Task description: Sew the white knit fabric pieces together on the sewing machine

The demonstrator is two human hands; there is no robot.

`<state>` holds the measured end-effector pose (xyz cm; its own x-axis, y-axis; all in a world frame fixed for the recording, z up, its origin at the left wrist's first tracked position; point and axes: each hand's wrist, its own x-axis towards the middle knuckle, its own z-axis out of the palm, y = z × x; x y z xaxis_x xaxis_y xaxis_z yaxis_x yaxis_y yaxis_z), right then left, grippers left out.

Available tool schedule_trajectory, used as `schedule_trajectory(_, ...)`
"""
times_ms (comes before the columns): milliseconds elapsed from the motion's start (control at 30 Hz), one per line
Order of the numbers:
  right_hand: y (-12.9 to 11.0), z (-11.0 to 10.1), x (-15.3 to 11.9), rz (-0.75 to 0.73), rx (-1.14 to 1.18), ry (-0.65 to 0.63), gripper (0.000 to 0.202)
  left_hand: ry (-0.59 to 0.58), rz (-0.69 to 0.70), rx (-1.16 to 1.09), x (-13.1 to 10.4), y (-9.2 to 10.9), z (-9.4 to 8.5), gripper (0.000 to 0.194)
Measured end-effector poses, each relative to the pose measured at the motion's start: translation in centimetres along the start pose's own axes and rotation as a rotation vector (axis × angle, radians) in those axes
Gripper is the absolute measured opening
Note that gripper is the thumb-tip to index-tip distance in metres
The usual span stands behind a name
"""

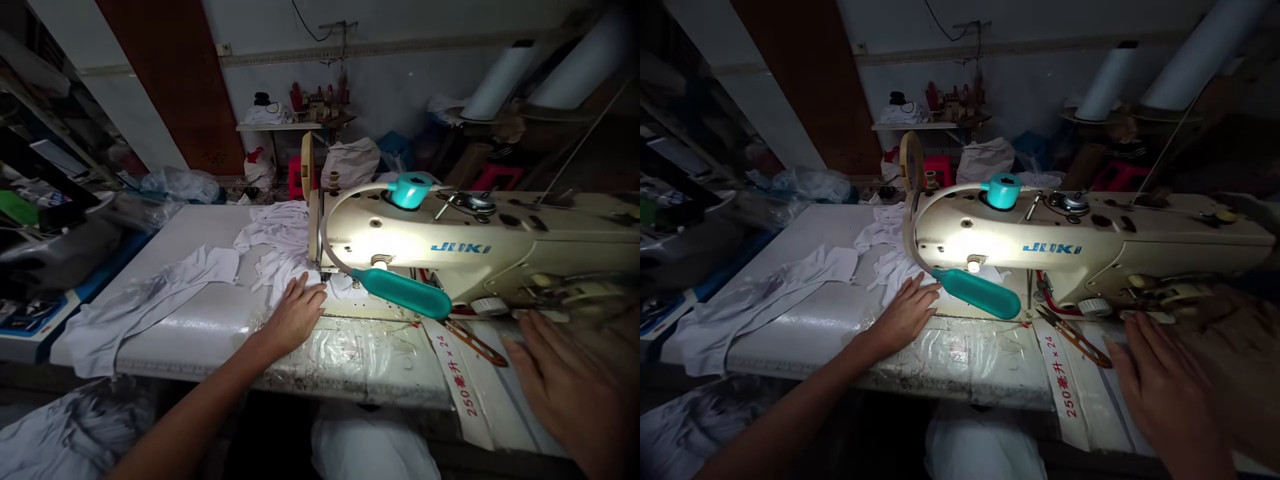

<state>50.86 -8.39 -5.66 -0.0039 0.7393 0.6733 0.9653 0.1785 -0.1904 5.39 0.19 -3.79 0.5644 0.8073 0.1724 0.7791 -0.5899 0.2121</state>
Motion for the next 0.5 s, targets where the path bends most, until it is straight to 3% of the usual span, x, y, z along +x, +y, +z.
schedule_trajectory(100, -3.5, -1.2, 0.4, 0.090, -0.041, 0.021, 0.066, 0.021, 0.019, 0.042, -0.3, 0.1, 0.1, 0.032)
schedule_trajectory(133, -5.4, -1.4, 0.5, 0.137, -0.063, 0.146, 0.057, 0.036, 0.037, 0.077, -0.5, 0.2, 0.2, 0.032)
schedule_trajectory(167, -7.4, -1.4, 0.6, 0.154, -0.050, 0.193, 0.050, 0.055, 0.063, 0.123, -0.7, 0.4, 0.2, 0.033)
schedule_trajectory(267, -13.9, -0.1, 0.8, 0.040, 0.255, -0.001, 0.040, 0.133, 0.103, 0.245, -1.3, 1.1, 0.0, 0.038)
schedule_trajectory(367, -18.9, 2.8, 1.7, -0.148, 0.356, -0.299, 0.049, 0.210, -0.065, 0.273, -1.3, 1.0, 0.0, 0.035)
schedule_trajectory(433, -20.8, 5.0, 3.0, -0.192, 0.309, -0.428, 0.055, 0.222, -0.187, 0.254, -0.9, 0.1, 0.2, 0.043)
schedule_trajectory(500, -21.4, 6.9, 4.7, -0.195, 0.241, -0.512, 0.054, 0.194, -0.213, 0.221, -0.4, -1.4, 0.4, 0.047)
